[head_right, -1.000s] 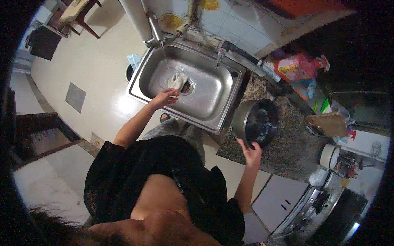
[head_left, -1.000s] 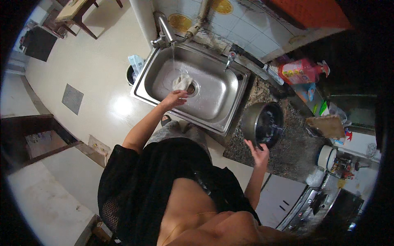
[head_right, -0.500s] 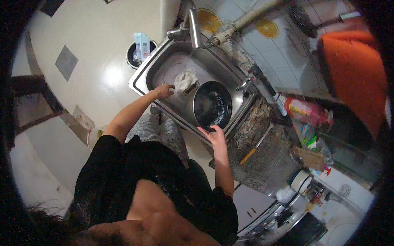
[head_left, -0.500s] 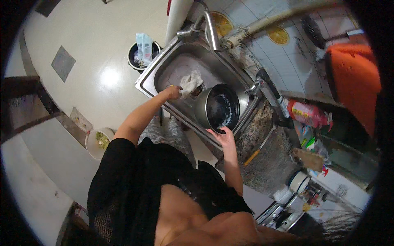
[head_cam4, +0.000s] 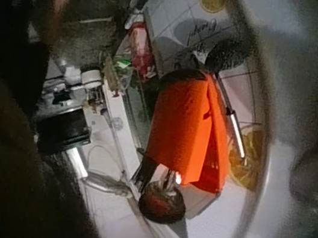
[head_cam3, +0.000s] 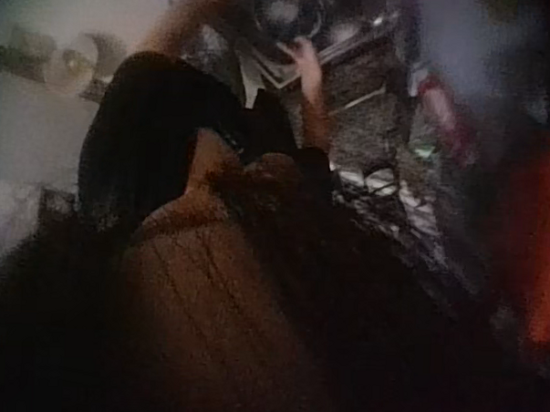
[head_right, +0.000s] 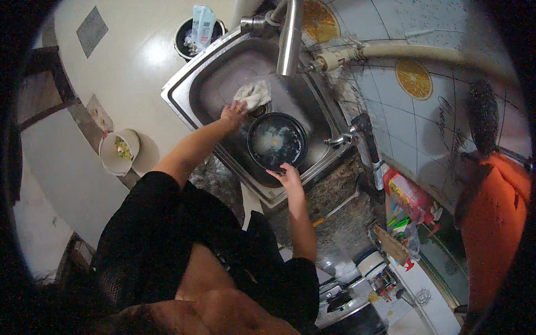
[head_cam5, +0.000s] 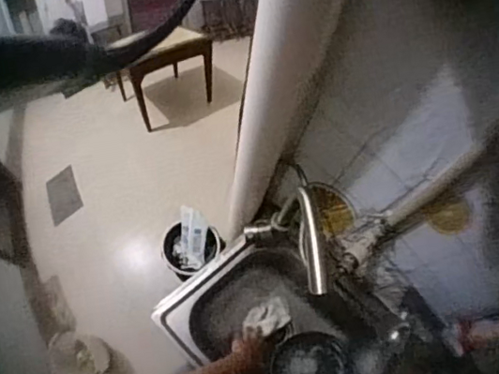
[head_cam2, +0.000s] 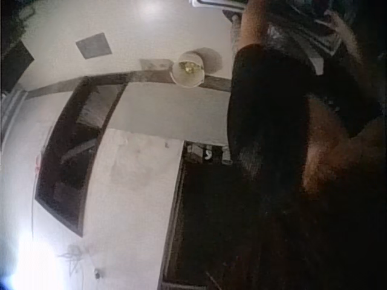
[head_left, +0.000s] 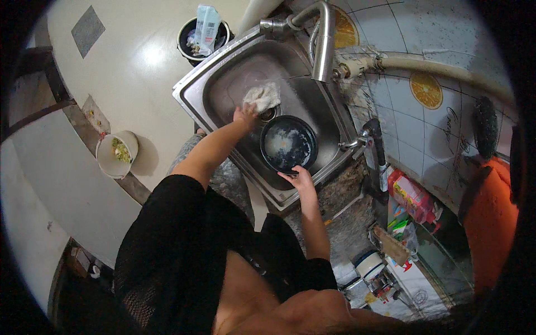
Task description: The person cleans the kitchen by rinsing a bowl and a ladle in the sink and then wiping the countertop with a cloth.
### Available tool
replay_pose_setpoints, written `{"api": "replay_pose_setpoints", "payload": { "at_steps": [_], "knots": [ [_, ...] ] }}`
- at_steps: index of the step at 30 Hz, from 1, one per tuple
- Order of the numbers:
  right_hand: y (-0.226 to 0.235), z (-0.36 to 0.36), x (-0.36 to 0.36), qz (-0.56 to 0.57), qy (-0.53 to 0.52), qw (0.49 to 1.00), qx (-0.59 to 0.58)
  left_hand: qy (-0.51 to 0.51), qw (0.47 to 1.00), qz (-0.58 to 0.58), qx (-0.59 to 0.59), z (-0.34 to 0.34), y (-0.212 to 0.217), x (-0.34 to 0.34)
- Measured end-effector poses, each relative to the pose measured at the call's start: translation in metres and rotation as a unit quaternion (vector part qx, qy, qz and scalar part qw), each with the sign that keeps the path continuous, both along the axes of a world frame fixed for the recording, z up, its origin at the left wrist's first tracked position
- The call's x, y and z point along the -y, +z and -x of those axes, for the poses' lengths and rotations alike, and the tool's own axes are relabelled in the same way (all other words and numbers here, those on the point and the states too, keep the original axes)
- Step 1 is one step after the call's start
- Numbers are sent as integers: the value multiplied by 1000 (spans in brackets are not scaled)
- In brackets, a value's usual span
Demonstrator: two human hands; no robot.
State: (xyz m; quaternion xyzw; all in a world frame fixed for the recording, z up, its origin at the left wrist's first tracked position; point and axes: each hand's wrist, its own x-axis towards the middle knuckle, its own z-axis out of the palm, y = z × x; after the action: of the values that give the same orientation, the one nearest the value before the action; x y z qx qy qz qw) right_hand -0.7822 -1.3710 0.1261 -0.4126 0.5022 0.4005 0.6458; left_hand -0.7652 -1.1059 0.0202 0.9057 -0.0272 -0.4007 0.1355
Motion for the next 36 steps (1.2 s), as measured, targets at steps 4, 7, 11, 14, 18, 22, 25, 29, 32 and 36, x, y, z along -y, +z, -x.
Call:
{"api": "replay_pose_setpoints", "payload": {
  "at_steps": [4,7,11,14,18,22,25,29,32,36],
  "knots": [
    [-2,-9,5,6,61,998,6,14,996,-82,-39,-9,14,-11],
    [-15,-11,14,43,114,992,19,81,986,-122,-80,-17,11,-33],
    [-13,-19,15,53,161,985,27,158,972,-174,-26,-12,14,-60],
    [0,-26,7,78,195,978,9,253,965,-64,-4,-10,13,-62],
    [3,-30,8,50,203,978,-9,350,931,105,-13,4,41,-24],
    [5,-35,5,43,202,978,-32,199,930,308,-25,20,-1,16],
    [10,-34,3,53,176,982,-51,-98,952,287,36,27,-23,43],
    [4,-32,14,23,230,973,5,47,967,249,-36,43,-20,64],
    [21,-30,-4,88,264,960,13,446,821,306,-181,41,16,59],
    [12,-25,-1,258,460,788,318,506,785,331,-137,50,-27,71]
  ]
}}
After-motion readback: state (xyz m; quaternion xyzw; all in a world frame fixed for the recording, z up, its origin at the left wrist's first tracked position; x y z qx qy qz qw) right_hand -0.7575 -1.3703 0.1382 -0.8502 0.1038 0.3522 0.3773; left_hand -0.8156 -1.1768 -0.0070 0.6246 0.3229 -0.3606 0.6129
